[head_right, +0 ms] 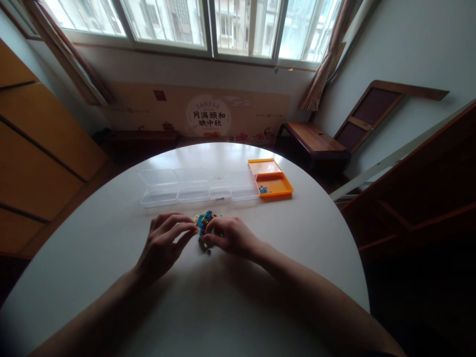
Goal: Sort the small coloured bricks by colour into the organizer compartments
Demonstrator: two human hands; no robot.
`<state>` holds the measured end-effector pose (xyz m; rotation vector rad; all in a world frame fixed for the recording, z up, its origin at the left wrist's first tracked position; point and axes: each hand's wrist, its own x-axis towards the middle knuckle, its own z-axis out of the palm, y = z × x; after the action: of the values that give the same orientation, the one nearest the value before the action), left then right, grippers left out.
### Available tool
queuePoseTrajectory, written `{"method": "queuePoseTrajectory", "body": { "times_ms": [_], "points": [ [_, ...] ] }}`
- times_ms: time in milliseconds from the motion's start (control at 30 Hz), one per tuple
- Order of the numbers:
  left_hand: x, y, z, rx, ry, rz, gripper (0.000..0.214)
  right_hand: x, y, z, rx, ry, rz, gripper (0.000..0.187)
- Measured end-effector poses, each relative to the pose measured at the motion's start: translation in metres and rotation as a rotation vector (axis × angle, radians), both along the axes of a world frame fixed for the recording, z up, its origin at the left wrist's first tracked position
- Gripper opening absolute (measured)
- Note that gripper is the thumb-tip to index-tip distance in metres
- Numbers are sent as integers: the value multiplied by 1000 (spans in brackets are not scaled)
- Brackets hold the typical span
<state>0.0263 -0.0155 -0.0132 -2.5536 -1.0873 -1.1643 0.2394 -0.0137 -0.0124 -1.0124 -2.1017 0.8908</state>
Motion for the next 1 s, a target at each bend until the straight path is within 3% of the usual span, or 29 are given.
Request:
{"method": "queuePoseTrajectory", "body": {
  "times_ms": [133,267,833,1000],
  "points": [
    [3,-5,3,51,-23,-35,11,-5,-1,-1,-152,124,26,17],
    [4,-7,5,78,-32,-57,10,-9,-1,-6,-184,213,48,20],
    [3,-6,4,18,-2,-31,5,-5,-5,-7,156,49,-77,11],
    [-3,-1,1,14,2,44,1,12,11,-8,276,5,-243,14]
  ]
}}
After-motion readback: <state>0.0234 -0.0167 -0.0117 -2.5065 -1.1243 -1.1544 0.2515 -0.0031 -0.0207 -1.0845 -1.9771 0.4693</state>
